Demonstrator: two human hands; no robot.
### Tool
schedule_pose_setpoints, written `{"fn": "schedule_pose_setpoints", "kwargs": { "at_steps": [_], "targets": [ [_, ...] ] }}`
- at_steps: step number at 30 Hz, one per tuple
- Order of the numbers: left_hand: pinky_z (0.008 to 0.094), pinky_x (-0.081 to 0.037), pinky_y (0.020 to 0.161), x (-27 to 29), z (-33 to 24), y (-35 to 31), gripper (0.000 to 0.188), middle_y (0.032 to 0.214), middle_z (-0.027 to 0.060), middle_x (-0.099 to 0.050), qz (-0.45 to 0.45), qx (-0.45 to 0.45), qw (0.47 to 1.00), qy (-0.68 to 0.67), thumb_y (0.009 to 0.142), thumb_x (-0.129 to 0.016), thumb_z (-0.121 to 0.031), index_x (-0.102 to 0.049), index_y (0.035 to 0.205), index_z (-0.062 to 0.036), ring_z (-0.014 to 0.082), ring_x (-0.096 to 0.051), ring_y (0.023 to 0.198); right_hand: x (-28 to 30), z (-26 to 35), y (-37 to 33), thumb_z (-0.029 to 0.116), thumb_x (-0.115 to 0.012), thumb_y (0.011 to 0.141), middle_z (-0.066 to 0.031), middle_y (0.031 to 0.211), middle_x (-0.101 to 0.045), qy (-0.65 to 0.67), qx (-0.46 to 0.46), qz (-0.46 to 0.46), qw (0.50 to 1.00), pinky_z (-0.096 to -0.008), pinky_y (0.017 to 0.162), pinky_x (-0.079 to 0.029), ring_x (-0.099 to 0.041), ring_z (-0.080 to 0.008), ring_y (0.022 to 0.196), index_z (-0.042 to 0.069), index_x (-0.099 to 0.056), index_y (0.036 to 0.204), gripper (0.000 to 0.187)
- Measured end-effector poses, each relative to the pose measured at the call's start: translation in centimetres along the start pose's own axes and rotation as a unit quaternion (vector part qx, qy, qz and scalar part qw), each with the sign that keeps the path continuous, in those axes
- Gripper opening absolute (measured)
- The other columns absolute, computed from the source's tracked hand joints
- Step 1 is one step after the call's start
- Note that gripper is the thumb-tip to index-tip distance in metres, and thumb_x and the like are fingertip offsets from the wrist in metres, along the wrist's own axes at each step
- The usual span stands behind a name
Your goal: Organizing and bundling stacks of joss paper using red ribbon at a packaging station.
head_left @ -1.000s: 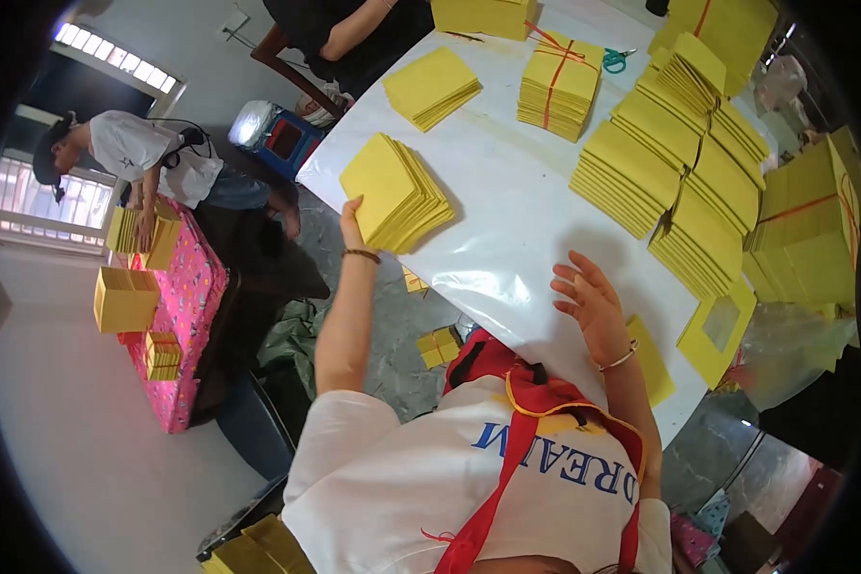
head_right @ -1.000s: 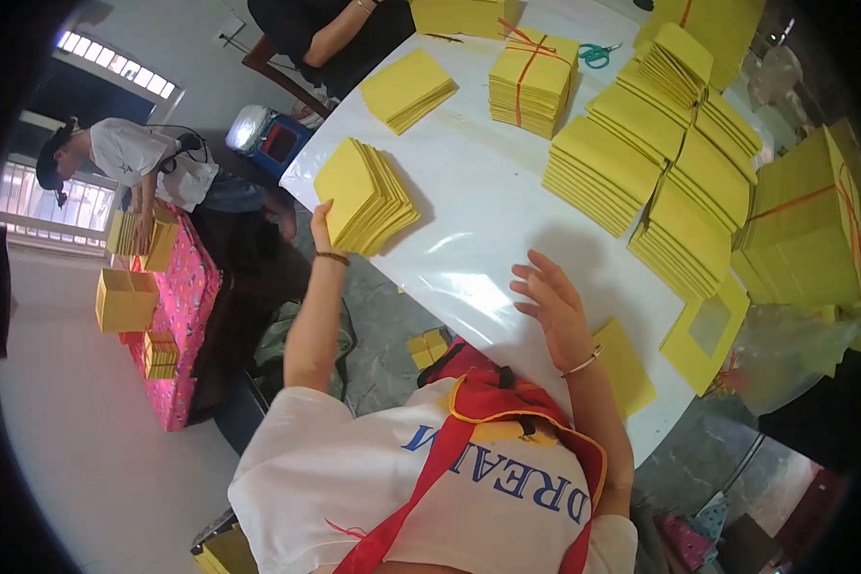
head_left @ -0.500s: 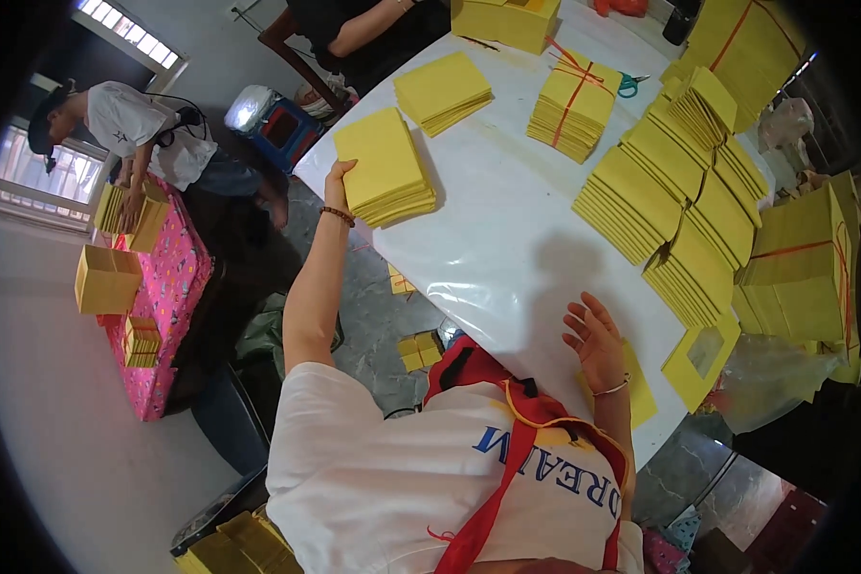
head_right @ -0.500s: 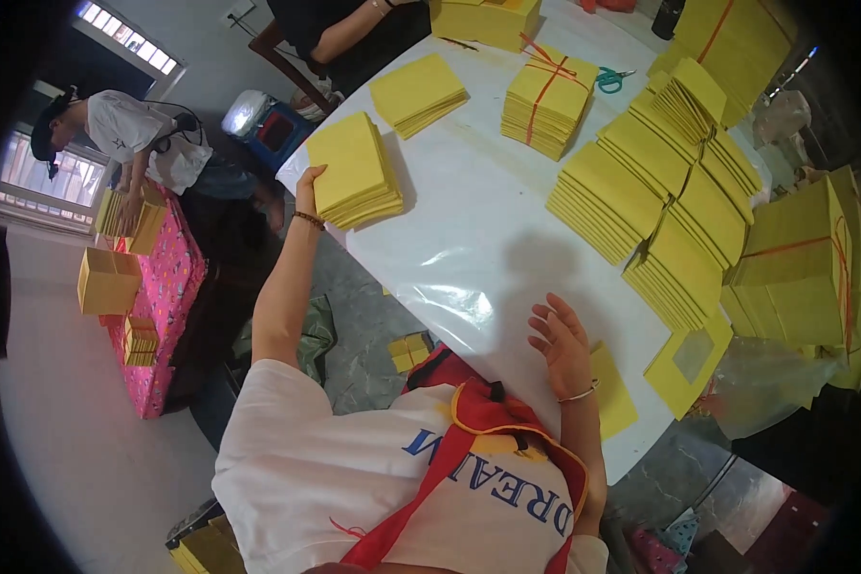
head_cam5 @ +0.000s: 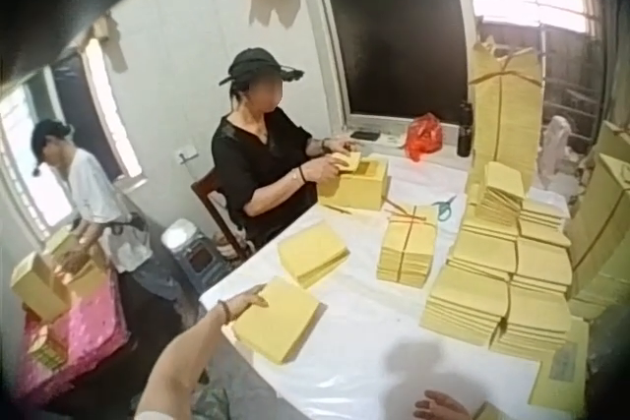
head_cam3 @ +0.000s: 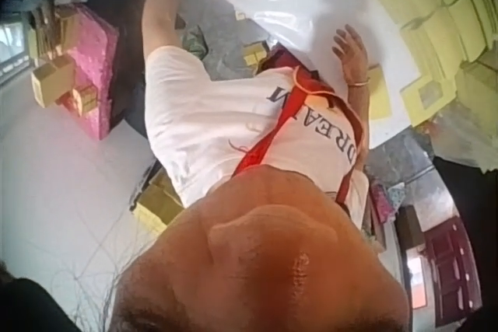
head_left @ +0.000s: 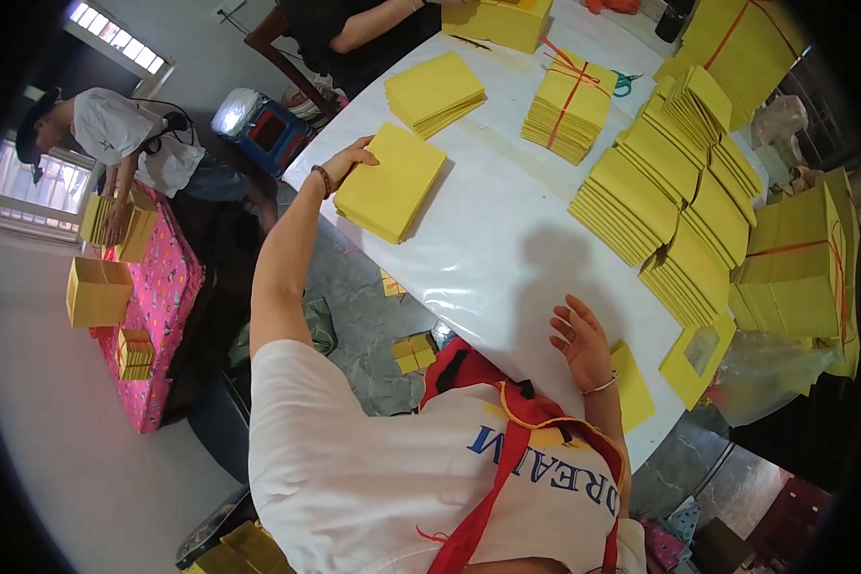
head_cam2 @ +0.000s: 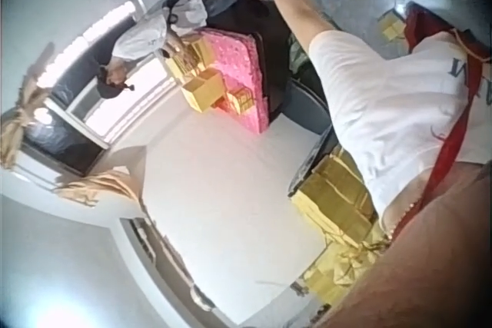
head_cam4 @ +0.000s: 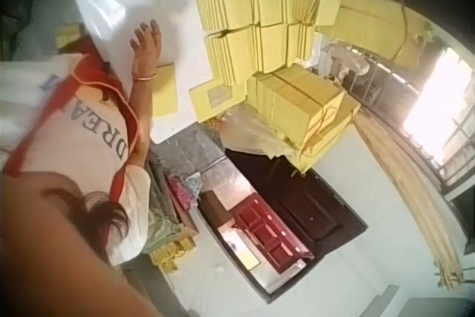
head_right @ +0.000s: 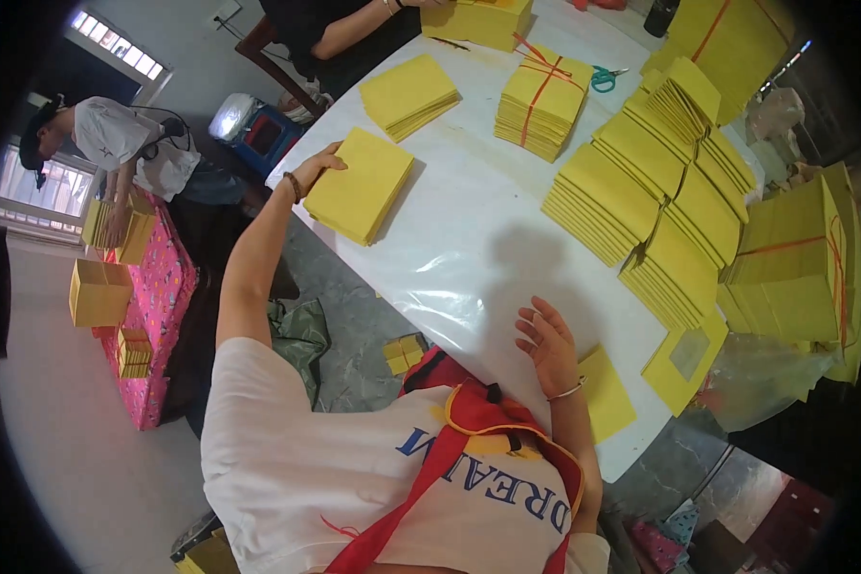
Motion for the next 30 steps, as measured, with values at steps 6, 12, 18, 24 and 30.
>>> {"fn": "schedule_pose_setpoints", "kwargs": {
  "at_steps": [6, 12, 18, 24, 30],
  "targets": [
    [0.0315, -0.044, 0.086, 1.2, -0.9, 1.8, 0.068, 0.113, 0.014, -0.05, 0.058, 0.103, 0.993, 0.007, 0.065, -0.056, -0.009, -0.033, 0.129, -0.007, 0.0215, -0.054, 0.099, -0.5, -0.4, 0.2, 0.016, -0.051, 0.086, -0.0027, 0.104, -0.056, 0.004, -0.005, -0.001, 1.0, -0.028, 0.074, -0.044, -0.054, -0.0126, 0.091, 0.011, -0.047, 0.118, 0.033],
    [0.0313, -0.046, 0.08, 0.8, -1.6, 2.3, 0.067, 0.104, 0.0122, -0.055, 0.04, 0.127, 0.99, 0.034, 0.061, -0.056, -0.012, -0.039, 0.126, -0.0073, 0.0203, -0.057, 0.089, -0.3, -0.6, 0.5, 0.016, -0.051, 0.086, -0.0026, 0.103, -0.056, 0.011, -0.005, -0.009, 1.0, -0.028, 0.074, -0.044, -0.054, -0.0123, 0.091, 0.011, -0.047, 0.118, 0.033],
    [0.0314, -0.046, 0.08, 1.8, -0.7, 2.2, 0.063, 0.106, 0.0093, -0.055, 0.058, 0.115, 0.987, 0.092, 0.065, -0.052, -0.014, -0.037, 0.127, -0.0093, 0.0194, -0.056, 0.092, -0.2, -1.1, 0.3, 0.018, -0.051, 0.086, -0.0022, 0.104, -0.056, 0.013, -0.007, -0.012, 1.0, -0.0291, 0.075, -0.043, -0.053, -0.013, 0.092, 0.012, -0.047, 0.118, 0.034],
    [0.0322, -0.044, 0.086, 4.4, 0.3, 3.6, 0.057, 0.112, 0.0083, -0.052, 0.074, 0.108, 0.988, 0.086, 0.07, -0.051, -0.012, -0.038, 0.126, -0.009, 0.02, -0.054, 0.099, 2.9, 3.3, -1.0, 0.023, -0.052, 0.086, -0.0037, 0.106, -0.055, 0.004, 0.073, -0.053, 0.996, -0.029, 0.076, -0.043, -0.053, -0.0136, 0.094, 0.012, -0.044, 0.122, 0.038],
    [0.0317, -0.033, 0.093, 4.9, -3.7, 1.1, 0.063, 0.126, 0.0087, -0.044, -0.004, 0.072, 0.967, 0.246, 0.078, -0.054, -0.018, -0.027, 0.135, -0.013, 0.0195, -0.044, 0.113, 11.3, 7.0, -8.9, 0.024, -0.052, 0.087, -0.0035, 0.108, -0.055, 0.015, 0.221, -0.155, 0.963, -0.0285, 0.077, -0.045, -0.053, -0.0124, 0.096, 0.01, -0.045, 0.121, 0.037]
  ]
}}
Point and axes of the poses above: each hand's wrist, its own y-axis towards the middle knuckle, its own x-axis out of the back of the hand, z = x × y, the point moved 1 cm from there along y, towards the middle knuckle
